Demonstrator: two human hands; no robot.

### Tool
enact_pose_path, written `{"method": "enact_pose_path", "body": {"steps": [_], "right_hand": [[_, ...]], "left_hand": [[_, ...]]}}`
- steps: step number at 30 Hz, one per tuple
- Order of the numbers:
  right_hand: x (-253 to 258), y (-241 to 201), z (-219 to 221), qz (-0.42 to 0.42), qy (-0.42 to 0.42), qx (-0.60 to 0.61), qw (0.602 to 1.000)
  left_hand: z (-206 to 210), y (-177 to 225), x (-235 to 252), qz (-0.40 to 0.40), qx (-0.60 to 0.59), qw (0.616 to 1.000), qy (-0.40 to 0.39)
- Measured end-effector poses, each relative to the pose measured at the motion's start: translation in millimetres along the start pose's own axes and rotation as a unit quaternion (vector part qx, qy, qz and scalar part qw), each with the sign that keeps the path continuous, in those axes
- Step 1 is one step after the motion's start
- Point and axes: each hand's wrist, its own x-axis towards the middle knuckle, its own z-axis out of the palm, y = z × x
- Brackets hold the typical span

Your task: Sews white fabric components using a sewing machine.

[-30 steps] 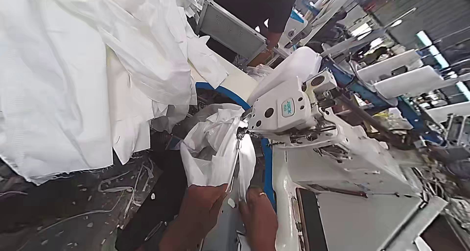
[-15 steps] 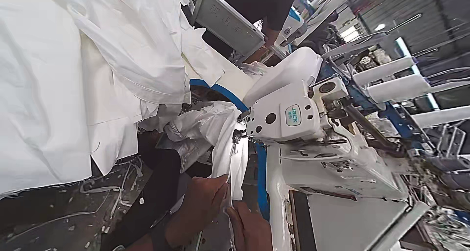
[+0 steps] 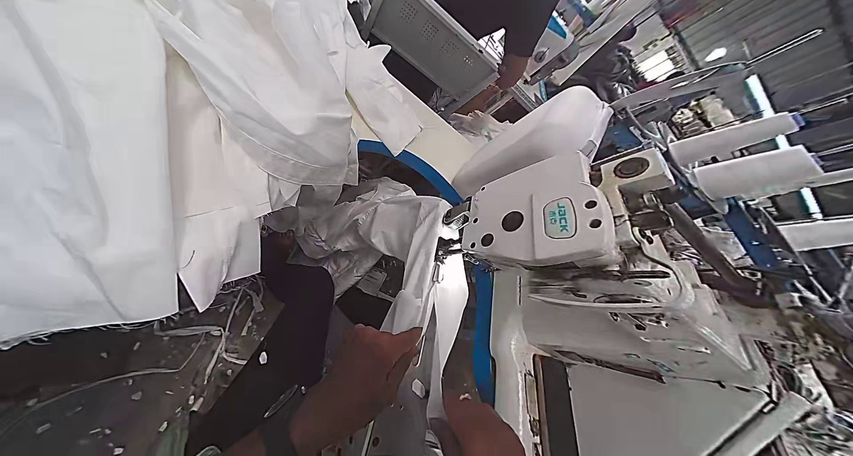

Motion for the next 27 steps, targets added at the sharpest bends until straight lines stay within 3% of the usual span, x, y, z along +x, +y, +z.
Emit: {"method": "enact_pose_path", "body": {"steps": [4,9,14,18,23,27], "right_hand": [[5,-5,10,-0.060,0.207,-0.010,0.976],[13,-8,38,-0.062,0.332,-0.024,0.941],[19,-2,52,-0.101,0.410,-0.067,0.904],[35,3,63,-0.089,0.470,-0.018,0.878],[57,11,74,-0.105,0.520,0.030,0.847],[66,19,77,-0.103,0.527,0.042,0.842]], "left_hand": [[3,4,0,0.008,0.011,1.000,0.010],[8,0,0,0.015,-0.007,1.000,0.019],[8,2,13,-0.031,-0.049,0.998,-0.010],[8,11,4,-0.049,-0.052,0.997,0.015],[27,0,0,0.017,-0.035,0.992,0.120],[34,-6,15,0.065,0.025,0.985,0.156]]}}
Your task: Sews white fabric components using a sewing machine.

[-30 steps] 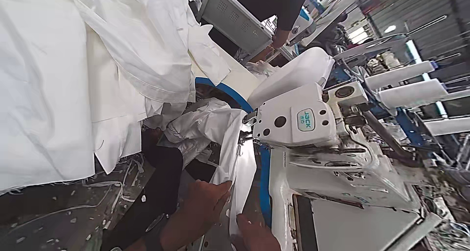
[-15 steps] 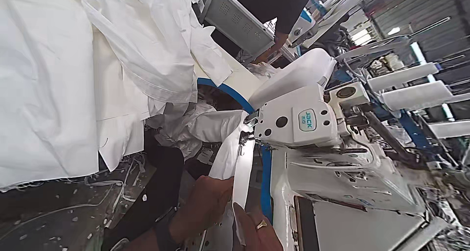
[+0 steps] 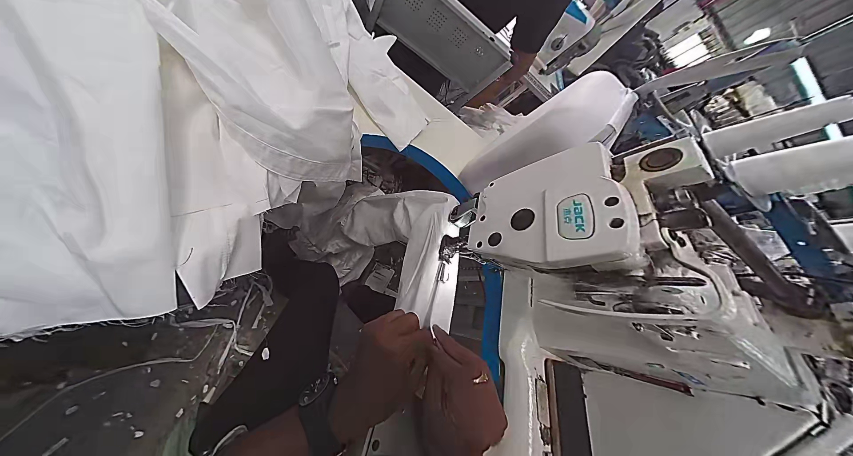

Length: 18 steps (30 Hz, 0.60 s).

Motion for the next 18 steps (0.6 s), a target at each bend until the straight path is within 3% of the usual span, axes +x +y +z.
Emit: {"method": "enact_pose_path", "body": {"steps": [7,11,13,15,16,18], "right_hand": [[26,13,18,0.017,-0.004,-0.018,1.000],[26,12,22,0.017,-0.023,-0.053,0.998],[25,7,22,0.011,-0.035,-0.062,0.997],[21,1,20,0.006,-0.071,-0.074,0.995],[19,-3,20,0.004,-0.080,-0.079,0.994],[22,-7,21,0.000,-0.084,-0.093,0.992]], "left_hand": [[19,-12,32,0.024,0.100,0.995,0.018],[10,-8,41,0.062,0.149,0.987,-0.023],[-18,8,72,0.074,0.132,0.986,-0.075],[-49,20,122,-0.015,0.075,0.986,-0.148],[-51,8,143,-0.097,0.011,0.975,-0.199],[-16,-51,158,-0.255,-0.164,0.915,-0.266]]}}
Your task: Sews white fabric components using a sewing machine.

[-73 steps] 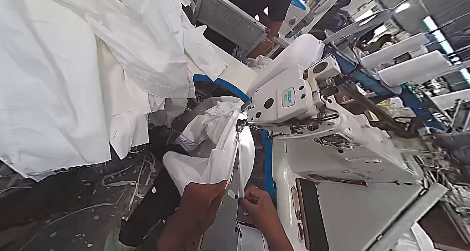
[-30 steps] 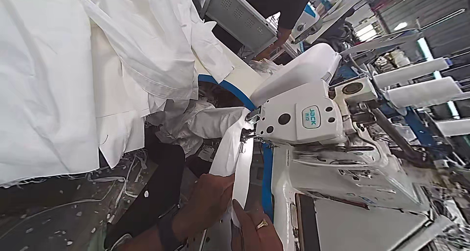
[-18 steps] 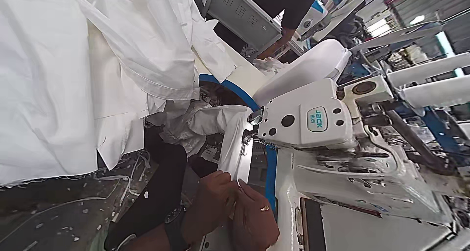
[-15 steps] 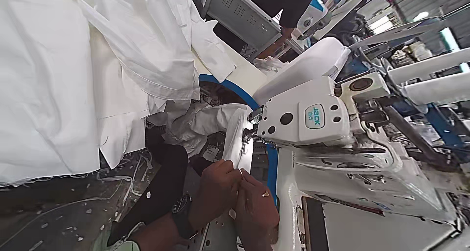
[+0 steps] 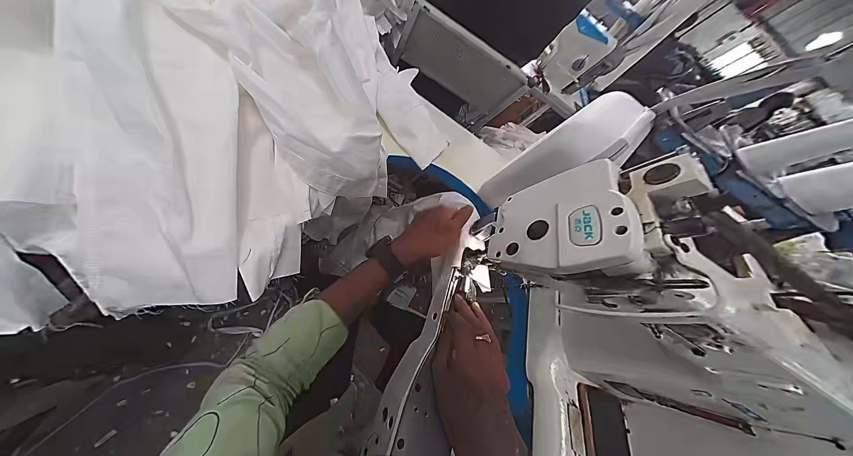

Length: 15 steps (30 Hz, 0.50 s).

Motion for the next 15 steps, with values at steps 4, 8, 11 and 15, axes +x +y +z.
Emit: {"method": "enact_pose_path", "body": {"steps": [4,8,11,15], "right_hand": [[5,0,5,0.013,0.016,-0.012,1.000],[-1,2,5,0.011,0.032,-0.013,0.999],[2,0,11,0.004,0.051,-0.019,0.998],[-15,4,-19,0.108,0.021,0.159,0.981]], "left_hand": [[18,-44,89,-0.103,-0.243,0.965,0.004],[37,-55,121,-0.118,-0.102,0.984,0.084],[66,-79,88,-0.141,-0.108,0.970,0.164],[44,-79,41,-0.082,-0.144,0.950,0.265]]}}
